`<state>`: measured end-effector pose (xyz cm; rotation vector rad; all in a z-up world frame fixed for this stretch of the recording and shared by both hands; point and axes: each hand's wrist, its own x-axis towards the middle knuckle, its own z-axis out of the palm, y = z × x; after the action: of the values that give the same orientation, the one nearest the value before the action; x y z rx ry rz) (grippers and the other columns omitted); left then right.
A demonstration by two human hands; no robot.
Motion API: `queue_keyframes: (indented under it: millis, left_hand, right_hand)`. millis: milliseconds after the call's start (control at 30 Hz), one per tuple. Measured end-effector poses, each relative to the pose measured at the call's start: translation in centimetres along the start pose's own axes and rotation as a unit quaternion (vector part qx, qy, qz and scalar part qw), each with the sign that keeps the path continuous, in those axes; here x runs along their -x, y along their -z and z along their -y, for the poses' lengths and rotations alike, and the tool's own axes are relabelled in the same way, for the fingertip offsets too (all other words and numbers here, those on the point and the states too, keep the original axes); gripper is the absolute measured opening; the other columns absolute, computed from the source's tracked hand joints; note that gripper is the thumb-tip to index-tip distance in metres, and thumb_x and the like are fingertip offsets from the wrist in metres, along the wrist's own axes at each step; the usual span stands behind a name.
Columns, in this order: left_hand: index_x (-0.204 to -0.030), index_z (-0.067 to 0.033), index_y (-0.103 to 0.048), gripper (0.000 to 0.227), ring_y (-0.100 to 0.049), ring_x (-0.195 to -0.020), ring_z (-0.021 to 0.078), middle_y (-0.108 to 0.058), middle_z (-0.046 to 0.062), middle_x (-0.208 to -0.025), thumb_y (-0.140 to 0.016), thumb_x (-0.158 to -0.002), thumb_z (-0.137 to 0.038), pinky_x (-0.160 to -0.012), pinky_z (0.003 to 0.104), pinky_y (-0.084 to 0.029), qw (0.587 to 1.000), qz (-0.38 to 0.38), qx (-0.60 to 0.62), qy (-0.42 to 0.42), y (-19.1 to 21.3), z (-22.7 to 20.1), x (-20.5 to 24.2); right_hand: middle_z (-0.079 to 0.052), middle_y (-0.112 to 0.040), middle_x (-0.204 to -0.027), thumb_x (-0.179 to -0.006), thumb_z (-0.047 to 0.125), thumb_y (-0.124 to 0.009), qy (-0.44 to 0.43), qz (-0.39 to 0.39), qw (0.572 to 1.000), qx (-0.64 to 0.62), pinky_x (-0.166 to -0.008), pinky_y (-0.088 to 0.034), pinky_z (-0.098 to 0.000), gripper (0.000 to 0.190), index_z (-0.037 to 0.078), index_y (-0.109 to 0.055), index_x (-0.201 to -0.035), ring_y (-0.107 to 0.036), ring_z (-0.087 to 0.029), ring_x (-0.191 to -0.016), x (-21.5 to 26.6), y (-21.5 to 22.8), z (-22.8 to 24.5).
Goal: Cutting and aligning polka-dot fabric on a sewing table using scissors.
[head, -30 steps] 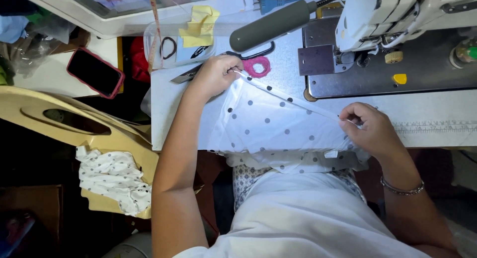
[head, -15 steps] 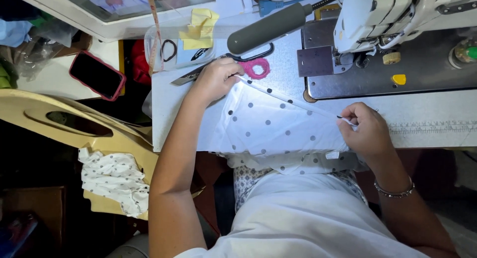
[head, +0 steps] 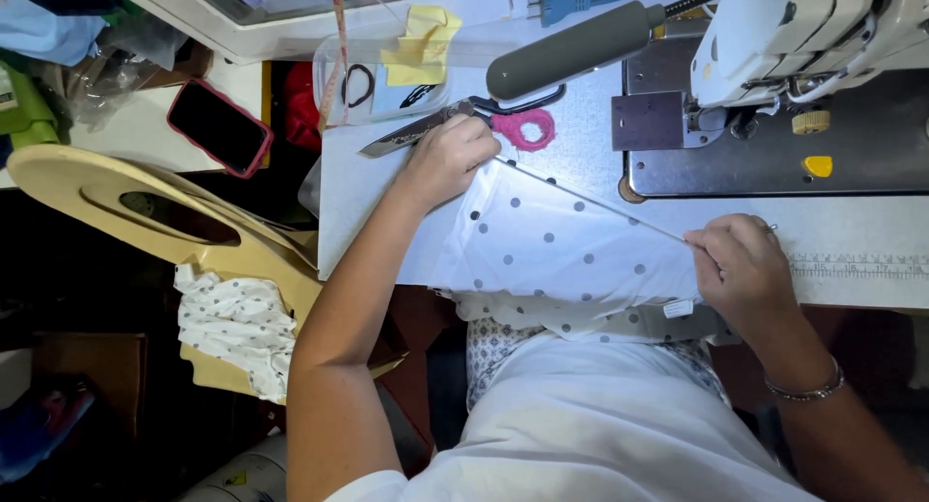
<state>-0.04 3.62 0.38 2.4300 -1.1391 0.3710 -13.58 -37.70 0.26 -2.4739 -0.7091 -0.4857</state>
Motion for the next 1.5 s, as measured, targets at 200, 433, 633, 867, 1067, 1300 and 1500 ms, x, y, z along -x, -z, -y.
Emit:
queue_keyframes:
  millis: [200,433,633,867,1067,1300,1500]
  left_hand:
    - [-0.085,-0.0062,-0.059,0.025,-0.055,-0.080,0.0247,-0.057,0.006,-0.089,-0.063,-0.082,0.018,-0.061,0.034,-0.045,0.994,-0.051,-0.067,-0.070,0.7,-0.9,0.0]
    - [-0.081,-0.0092,-0.051,0.033,-0.049,-0.073,0.0203,-0.055,0.003,-0.087,-0.067,-0.077,0.020,-0.058,0.030,-0.039,0.979,-0.077,-0.143,-0.125,0.9,-1.3,-0.4]
    - [-0.082,-0.0086,-0.051,0.034,-0.050,-0.074,0.0214,-0.056,0.005,-0.089,-0.069,-0.078,0.020,-0.057,0.031,-0.039,0.978,-0.063,-0.140,-0.141,1.1,-1.4,-0.5]
    - [-0.091,-0.0044,-0.055,0.031,-0.050,-0.075,0.0216,-0.058,0.008,-0.095,-0.066,-0.080,0.022,-0.057,0.030,-0.040,0.974,-0.057,-0.154,-0.155,2.5,-2.7,-0.2]
    - [-0.104,-0.0064,-0.067,0.030,-0.058,-0.095,0.0245,-0.065,0.002,-0.110,-0.054,-0.080,0.006,-0.070,0.036,-0.044,0.989,0.016,-0.144,-0.033,2.8,-4.4,1.3]
    - [-0.118,-0.0046,-0.069,0.035,-0.055,-0.090,0.0250,-0.064,0.004,-0.112,-0.064,-0.088,-0.022,-0.062,0.038,-0.040,0.975,0.023,-0.218,0.040,0.8,-6.1,2.0]
    - [-0.127,-0.0045,-0.067,0.053,-0.058,-0.086,0.0290,-0.066,0.020,-0.116,-0.060,-0.093,-0.045,-0.063,0.039,-0.041,0.950,0.036,-0.302,0.074,-0.6,-9.0,1.3]
  right_hand:
    - [-0.012,-0.064,-0.094,-0.094,-0.013,-0.081,0.065,-0.017,0.997,0.047,-0.074,-0.045,-0.0333,0.017,0.001,-0.071,-0.094,-0.058,-0.026,-0.082,0.5,-0.4,-0.8]
    - [-0.014,-0.062,-0.093,-0.091,-0.020,-0.077,0.089,-0.022,0.995,0.039,-0.069,-0.046,-0.0348,0.021,0.000,-0.075,-0.099,-0.055,-0.028,-0.077,0.2,-0.4,-0.9]
    - [-0.014,-0.061,-0.095,-0.091,-0.020,-0.074,0.089,-0.024,0.995,0.039,-0.072,-0.049,-0.0367,0.024,0.002,-0.076,-0.101,-0.055,-0.029,-0.079,0.5,-0.6,-1.2]
    - [-0.015,-0.060,-0.091,-0.089,-0.023,-0.074,0.080,-0.013,0.996,0.022,-0.062,-0.044,-0.0344,0.026,0.000,-0.076,-0.101,-0.051,-0.029,-0.073,0.6,-0.7,-1.6]
    - [-0.013,-0.058,-0.092,-0.088,-0.024,-0.070,0.046,0.032,0.998,-0.026,-0.072,-0.048,-0.0370,0.034,0.002,-0.076,-0.110,-0.053,-0.028,-0.079,0.6,-0.1,-2.2]
    - [-0.008,-0.058,-0.095,-0.083,-0.017,-0.070,0.035,0.130,0.991,-0.004,-0.067,-0.046,-0.0376,0.046,0.010,-0.076,-0.119,-0.055,-0.027,-0.087,1.6,0.4,-3.8]
    - [-0.005,-0.059,-0.102,-0.075,-0.016,-0.063,0.038,0.203,0.977,0.052,-0.060,-0.047,-0.0421,0.069,0.020,-0.068,-0.134,-0.055,-0.029,-0.081,2.6,1.3,-4.1]
